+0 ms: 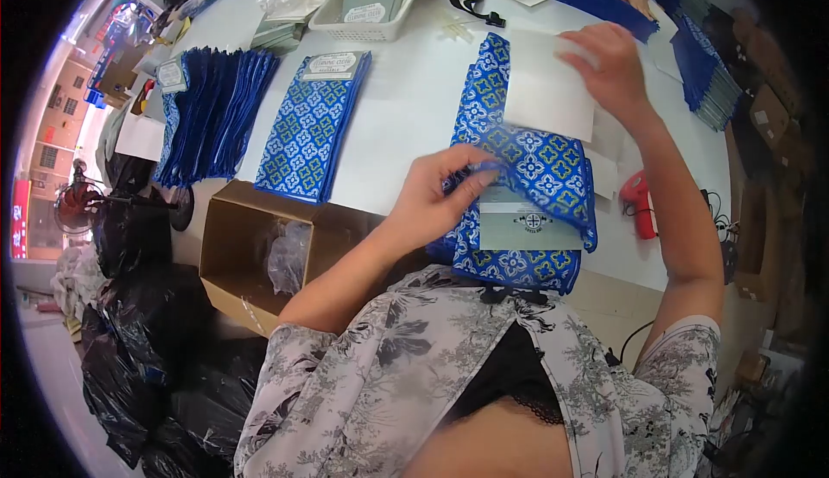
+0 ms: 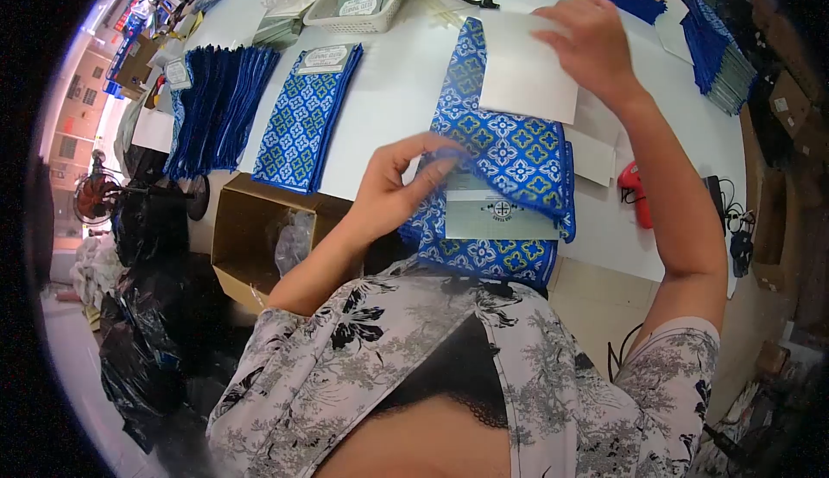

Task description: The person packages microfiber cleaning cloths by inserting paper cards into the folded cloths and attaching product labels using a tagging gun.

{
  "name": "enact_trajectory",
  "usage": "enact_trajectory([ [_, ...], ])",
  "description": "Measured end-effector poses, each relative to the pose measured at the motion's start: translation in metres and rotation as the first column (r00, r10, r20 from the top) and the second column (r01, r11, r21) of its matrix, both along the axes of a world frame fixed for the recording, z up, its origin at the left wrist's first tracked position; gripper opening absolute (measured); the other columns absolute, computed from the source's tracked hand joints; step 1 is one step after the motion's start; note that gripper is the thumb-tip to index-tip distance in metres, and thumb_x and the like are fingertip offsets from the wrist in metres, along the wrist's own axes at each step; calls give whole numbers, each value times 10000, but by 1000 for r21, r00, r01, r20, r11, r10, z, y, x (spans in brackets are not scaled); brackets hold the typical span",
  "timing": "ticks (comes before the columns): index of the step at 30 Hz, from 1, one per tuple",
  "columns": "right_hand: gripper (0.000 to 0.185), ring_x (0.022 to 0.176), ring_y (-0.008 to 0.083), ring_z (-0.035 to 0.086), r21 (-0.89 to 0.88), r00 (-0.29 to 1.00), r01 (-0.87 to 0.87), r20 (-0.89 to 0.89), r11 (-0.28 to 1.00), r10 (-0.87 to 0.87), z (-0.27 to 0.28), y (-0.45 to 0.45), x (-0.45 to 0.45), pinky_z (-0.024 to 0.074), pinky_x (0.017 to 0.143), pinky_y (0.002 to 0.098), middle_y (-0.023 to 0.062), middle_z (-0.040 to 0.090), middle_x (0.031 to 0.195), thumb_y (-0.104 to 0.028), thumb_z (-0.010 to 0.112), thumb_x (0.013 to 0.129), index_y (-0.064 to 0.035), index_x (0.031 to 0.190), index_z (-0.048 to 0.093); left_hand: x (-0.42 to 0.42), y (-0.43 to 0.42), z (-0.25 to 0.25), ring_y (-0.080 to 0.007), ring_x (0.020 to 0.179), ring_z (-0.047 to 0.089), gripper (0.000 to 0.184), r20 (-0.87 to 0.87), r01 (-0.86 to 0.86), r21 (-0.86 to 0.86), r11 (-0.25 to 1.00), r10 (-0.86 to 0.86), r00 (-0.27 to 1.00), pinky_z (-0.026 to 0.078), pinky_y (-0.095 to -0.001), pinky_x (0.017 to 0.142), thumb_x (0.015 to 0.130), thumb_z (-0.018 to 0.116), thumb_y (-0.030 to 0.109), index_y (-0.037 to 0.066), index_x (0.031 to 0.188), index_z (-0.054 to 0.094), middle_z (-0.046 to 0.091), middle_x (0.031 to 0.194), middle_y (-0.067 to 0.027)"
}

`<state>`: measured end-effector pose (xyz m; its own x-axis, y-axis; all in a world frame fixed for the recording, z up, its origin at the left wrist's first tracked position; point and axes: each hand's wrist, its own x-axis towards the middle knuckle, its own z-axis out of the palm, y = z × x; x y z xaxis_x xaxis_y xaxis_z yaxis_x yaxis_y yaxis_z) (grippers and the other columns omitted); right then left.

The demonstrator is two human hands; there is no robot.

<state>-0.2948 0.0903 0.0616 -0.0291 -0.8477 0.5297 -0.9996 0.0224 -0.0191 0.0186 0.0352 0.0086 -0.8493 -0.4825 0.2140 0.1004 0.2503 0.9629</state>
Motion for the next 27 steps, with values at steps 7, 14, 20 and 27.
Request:
enact_trajectory([
  [7,203,896,116,648,-493,945,95,319,865,78,41,18,36,492,816,244,51,708,970,-84,733,868,-33,1062,698,-59,-39,20,-82,956,568,81,-264,-265,15,964,259,929,435,-231,866,889,687,48,30,966,671,628,1043,-32],
  [14,151,836,165,674,-422,957,-123,188,898,219,57,27,65,524,744,260,90,692,950,30,649,886,12,1034,672,-92,-52,24,-259,1199,487,188,-421,-539,-192,820,427,800,360,-392,1030,812,759,137,45,921,638,509,1280,-133],
  [20,176,836,200,677,-294,958,-202,140,934,251,64,33,65,525,723,268,105,689,955,44,642,869,5,1037,678,-97,-56,25,-221,1107,565,172,-400,-501,-135,855,416,817,424,-351,947,792,746,85,20,906,635,583,1184,-153],
  [27,204,868,179,671,-312,936,-154,258,938,240,50,37,61,519,769,269,90,698,988,17,664,874,-15,1075,676,-98,-59,26,-70,796,618,62,-287,-191,308,932,283,915,467,-205,724,893,675,25,25,939,634,694,904,-23],
])
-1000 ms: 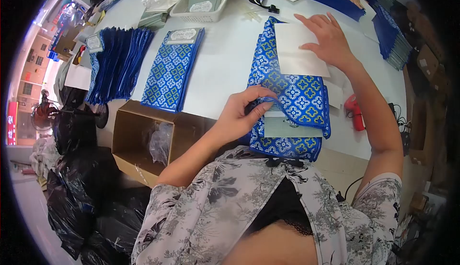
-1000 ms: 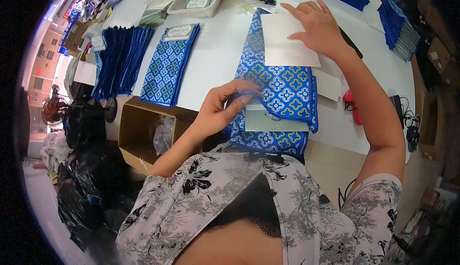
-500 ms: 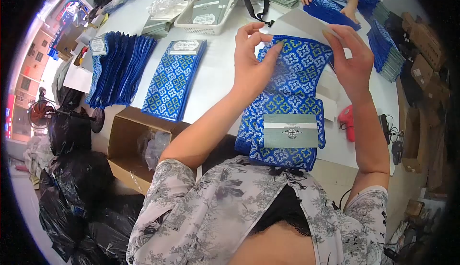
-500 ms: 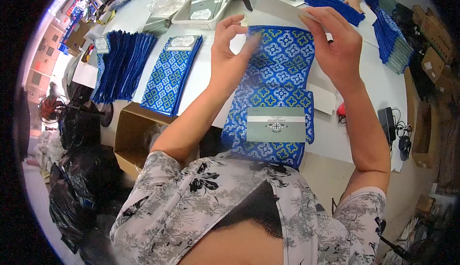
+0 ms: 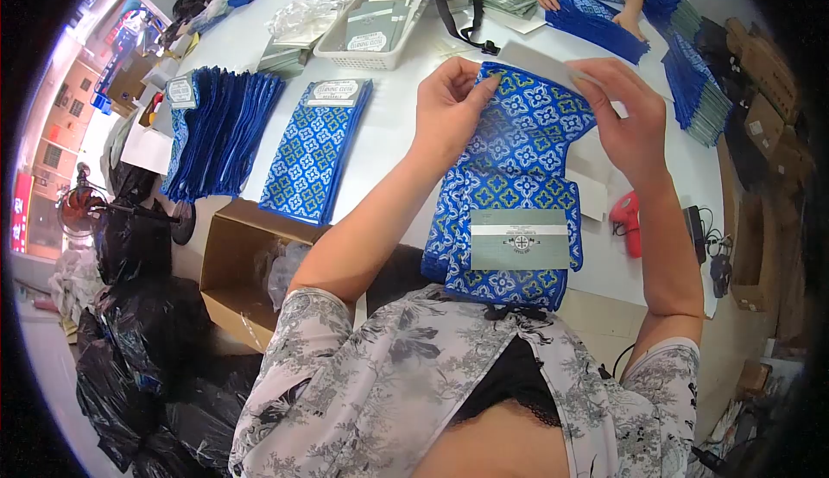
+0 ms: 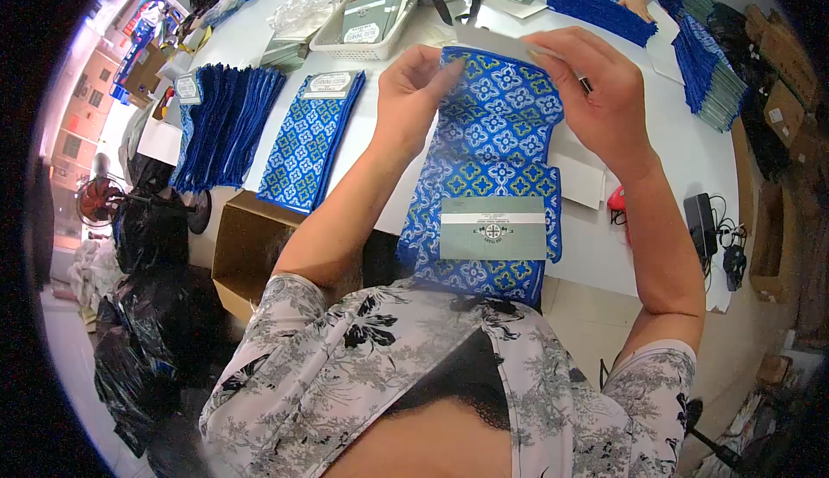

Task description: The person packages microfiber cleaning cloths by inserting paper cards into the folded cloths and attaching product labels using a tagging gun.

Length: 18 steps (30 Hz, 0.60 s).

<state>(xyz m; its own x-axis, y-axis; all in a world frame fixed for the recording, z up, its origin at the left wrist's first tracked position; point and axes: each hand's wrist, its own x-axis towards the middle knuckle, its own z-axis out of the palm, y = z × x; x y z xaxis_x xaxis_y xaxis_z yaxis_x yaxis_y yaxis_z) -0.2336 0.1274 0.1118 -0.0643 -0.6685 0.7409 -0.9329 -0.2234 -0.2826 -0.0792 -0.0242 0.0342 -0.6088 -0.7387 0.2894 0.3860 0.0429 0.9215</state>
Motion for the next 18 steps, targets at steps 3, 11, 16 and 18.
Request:
enact_trajectory([
  [3,258,895,157,661,-65,953,34,302,997,-13,-1,-4,12,506,816,256,72,701,1024,-7,685,877,-28,1133,659,0,-1,0,-76,785,628,81,-32,12,31,999,-11,999,484,-208,720,894,672,15,11,946,611,692,883,-41],
  [11,304,958,99,626,28,622,-98,782,995,39,-73,-5,-24,496,845,227,83,682,1105,-26,680,908,29,1201,622,0,-2,3,-94,845,639,102,-48,81,94,992,-76,996,483,-229,776,881,670,-2,17,970,622,700,961,-62],
  [16,314,968,96,627,3,654,-88,754,996,55,-79,-9,-22,496,854,228,82,681,1105,-20,678,909,40,1211,617,3,0,21,-124,918,643,229,-50,149,71,986,-146,988,494,-242,827,892,666,23,-12,1111,609,677,1068,-85],
  [18,314,972,96,626,15,642,-96,765,995,51,-77,-8,-20,496,856,228,83,681,1106,-17,677,909,39,1211,616,1,-11,13,-123,923,641,239,12,174,0,985,-174,985,492,-240,829,898,663,32,-9,1127,609,676,1060,-76],
])
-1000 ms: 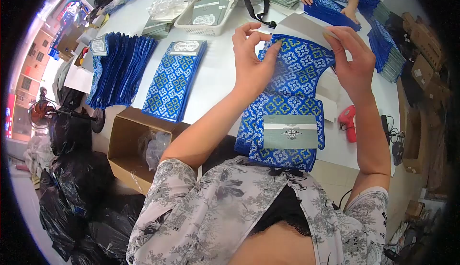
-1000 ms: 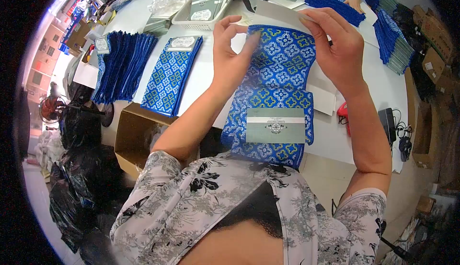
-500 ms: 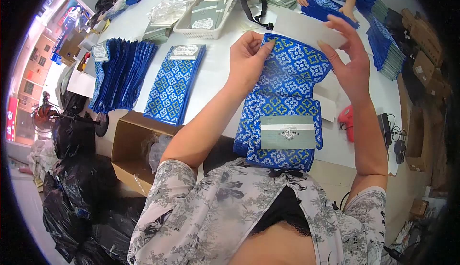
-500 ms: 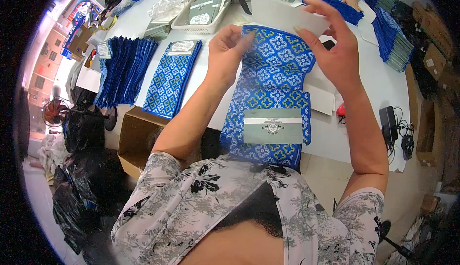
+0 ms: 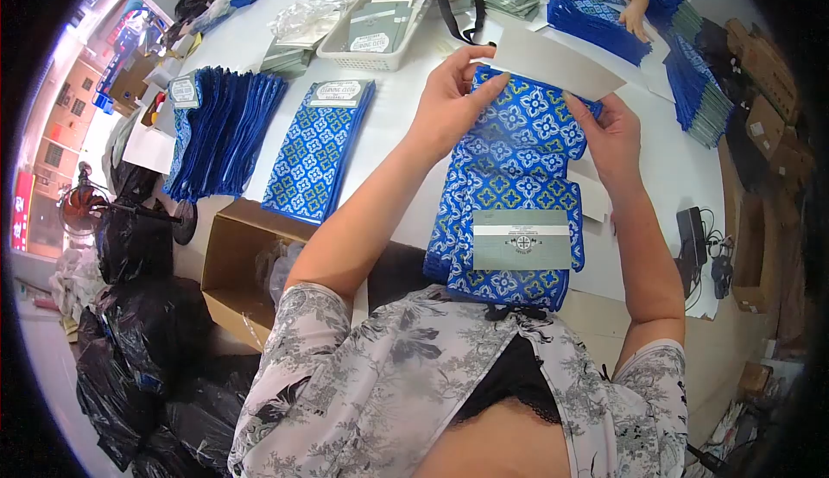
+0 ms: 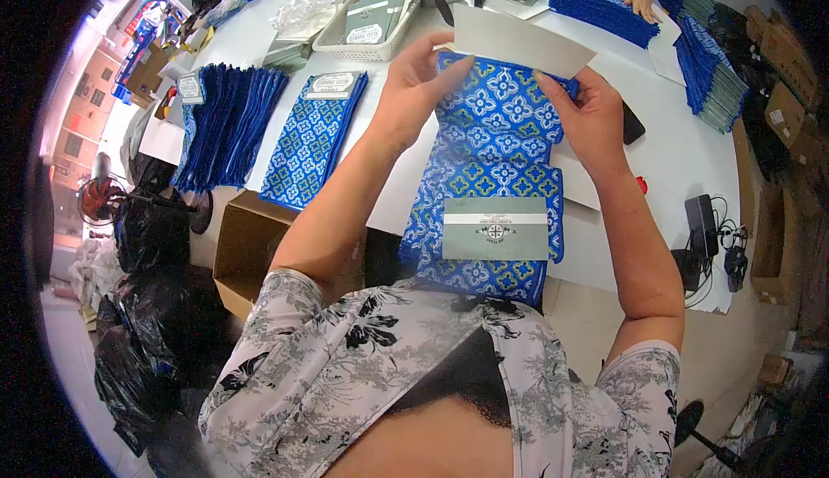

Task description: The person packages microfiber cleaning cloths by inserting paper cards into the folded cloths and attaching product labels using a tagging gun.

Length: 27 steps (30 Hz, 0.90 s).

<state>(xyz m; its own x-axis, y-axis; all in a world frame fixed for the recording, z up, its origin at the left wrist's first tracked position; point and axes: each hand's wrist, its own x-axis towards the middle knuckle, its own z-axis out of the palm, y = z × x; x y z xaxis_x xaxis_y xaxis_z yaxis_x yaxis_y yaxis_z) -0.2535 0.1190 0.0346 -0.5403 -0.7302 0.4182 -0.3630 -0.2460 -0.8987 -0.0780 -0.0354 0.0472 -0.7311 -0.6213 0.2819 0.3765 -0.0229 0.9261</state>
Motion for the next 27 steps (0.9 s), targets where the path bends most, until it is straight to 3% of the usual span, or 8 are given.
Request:
enact_trajectory([
  [8,298,954,100,631,-6,999,-16,-51,1000,16,-4,3,-1,503,839,229,80,682,1096,-25,668,917,34,1204,619,1,-16,-10,-100,942,625,257,108,65,-190,980,-45,993,487,-236,842,924,630,29,-7,1177,604,673,1046,-48],
  [11,289,932,97,629,19,1000,-20,11,1000,20,-6,7,-5,504,820,228,74,689,1064,-34,665,923,34,1200,620,3,-21,-11,-51,744,596,313,68,51,-270,961,-33,997,483,-204,676,919,663,85,-1,1211,593,676,867,-19],
  [13,267,915,94,629,60,998,0,-70,998,4,-9,9,-8,503,807,226,74,695,1032,-40,659,931,33,1187,635,8,-24,-2,-88,948,615,314,258,66,-436,898,54,965,485,-240,841,941,604,31,-24,1249,573,677,1088,-59],
  [17,236,900,97,631,94,998,20,-55,995,-15,3,11,-2,501,799,227,72,703,1002,1,652,915,6,1149,677,9,-25,1,-78,899,615,281,228,95,-385,918,-5,974,485,-224,788,939,602,45,-7,1216,610,690,1046,-53],
  [19,262,897,116,643,167,933,-11,-354,986,71,21,16,5,502,804,238,77,711,1001,64,637,876,-21,1113,710,17,-14,17,-76,843,621,219,178,198,-263,944,-154,972,474,-199,731,912,604,40,13,1117,677,707,1000,-57],
  [23,347,898,148,657,111,881,-121,-446,986,158,16,16,3,502,804,252,84,717,985,140,582,834,-34,1100,720,16,-19,-6,-81,802,624,187,186,162,-210,964,-123,975,463,-186,703,870,573,2,25,984,719,714,943,-57],
  [25,399,983,177,655,175,836,-109,-516,979,185,19,17,2,494,863,254,125,702,1068,198,502,825,-21,1075,724,16,-16,-11,-46,696,559,238,178,113,-169,979,-82,981,423,-188,605,866,497,-66,20,907,715,689,856,-29],
  [27,386,1035,182,641,136,903,-181,-368,974,220,17,15,2,484,903,265,134,675,1140,152,484,842,-12,1116,701,14,-14,-18,-44,677,551,230,149,98,-166,981,-73,986,410,-189,585,868,500,-63,24,900,711,687,845,-27],
])
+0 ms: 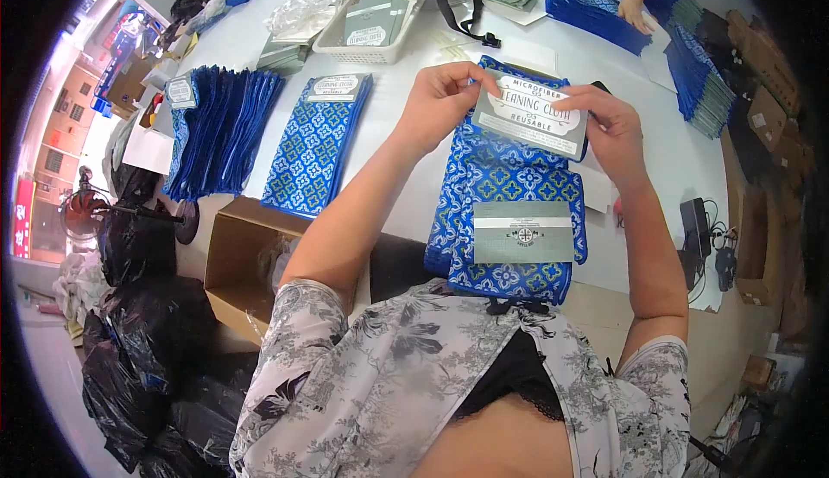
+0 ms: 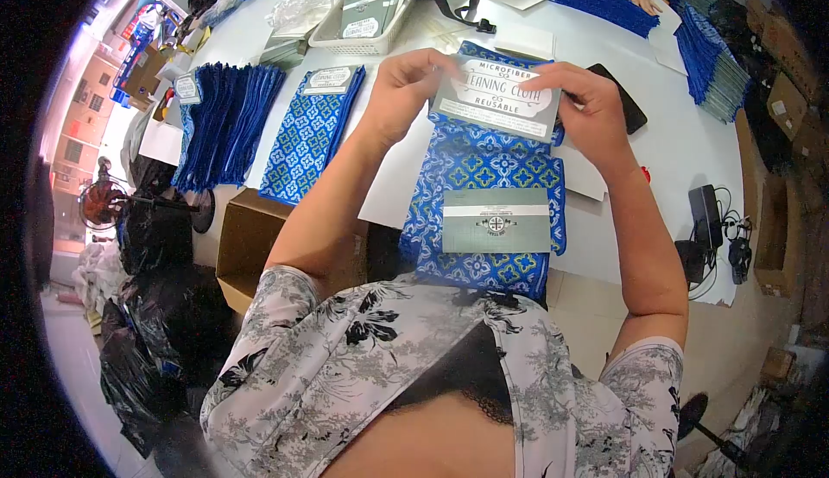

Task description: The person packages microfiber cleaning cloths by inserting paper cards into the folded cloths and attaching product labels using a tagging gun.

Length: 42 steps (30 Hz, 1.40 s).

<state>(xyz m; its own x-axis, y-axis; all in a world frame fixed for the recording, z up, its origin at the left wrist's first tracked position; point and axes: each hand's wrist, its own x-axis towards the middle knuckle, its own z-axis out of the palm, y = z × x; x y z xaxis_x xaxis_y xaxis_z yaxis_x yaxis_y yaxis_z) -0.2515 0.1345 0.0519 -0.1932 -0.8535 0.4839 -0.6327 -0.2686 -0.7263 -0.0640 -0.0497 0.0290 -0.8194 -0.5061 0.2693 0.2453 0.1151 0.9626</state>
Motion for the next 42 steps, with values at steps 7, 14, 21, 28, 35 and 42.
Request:
enact_trajectory([
  [7,521,1163,194,594,112,662,-111,749,988,-10,27,3,27,469,976,311,156,575,1327,-174,439,927,52,1396,425,0,5,7,-21,624,512,224,-188,-56,-3,998,54,981,364,-192,518,879,494,-69,10,932,696,670,797,-20],
  [14,402,1061,169,627,43,405,-217,913,975,50,-3,2,-1,500,891,312,115,620,1245,-244,441,1005,32,1286,522,11,3,9,-88,869,631,216,-123,-90,-96,991,78,989,500,-239,792,890,492,-79,-4,928,691,704,945,-39],
  [21,295,918,115,649,161,656,26,742,987,-138,-19,-6,11,492,826,251,96,688,1087,-174,580,983,23,1201,606,9,8,5,-70,737,569,213,-104,-102,-176,979,85,991,455,-220,660,924,483,-53,-4,990,680,665,855,-28],
  [28,181,827,75,625,70,709,251,666,965,-232,-18,-8,17,477,754,212,59,712,963,-129,662,940,16,1045,687,20,17,33,-66,941,555,317,-174,5,483,876,90,981,443,-231,801,906,639,105,10,1204,595,642,1029,-13],
  [35,213,754,48,558,84,852,335,397,939,-340,-17,8,11,450,691,210,-9,669,916,-153,664,938,-4,1090,672,17,34,-1,-58,681,566,217,207,-126,-62,990,136,969,455,-237,609,878,742,184,-14,959,705,676,791,-8],
  [42,331,884,152,687,385,746,632,-70,673,-662,-13,127,-78,528,789,305,69,721,1042,-269,597,968,-98,1246,650,17,32,-20,-74,805,617,217,8,-230,99,968,230,973,471,-219,696,931,687,146,-4,1086,656,703,965,-50],
])
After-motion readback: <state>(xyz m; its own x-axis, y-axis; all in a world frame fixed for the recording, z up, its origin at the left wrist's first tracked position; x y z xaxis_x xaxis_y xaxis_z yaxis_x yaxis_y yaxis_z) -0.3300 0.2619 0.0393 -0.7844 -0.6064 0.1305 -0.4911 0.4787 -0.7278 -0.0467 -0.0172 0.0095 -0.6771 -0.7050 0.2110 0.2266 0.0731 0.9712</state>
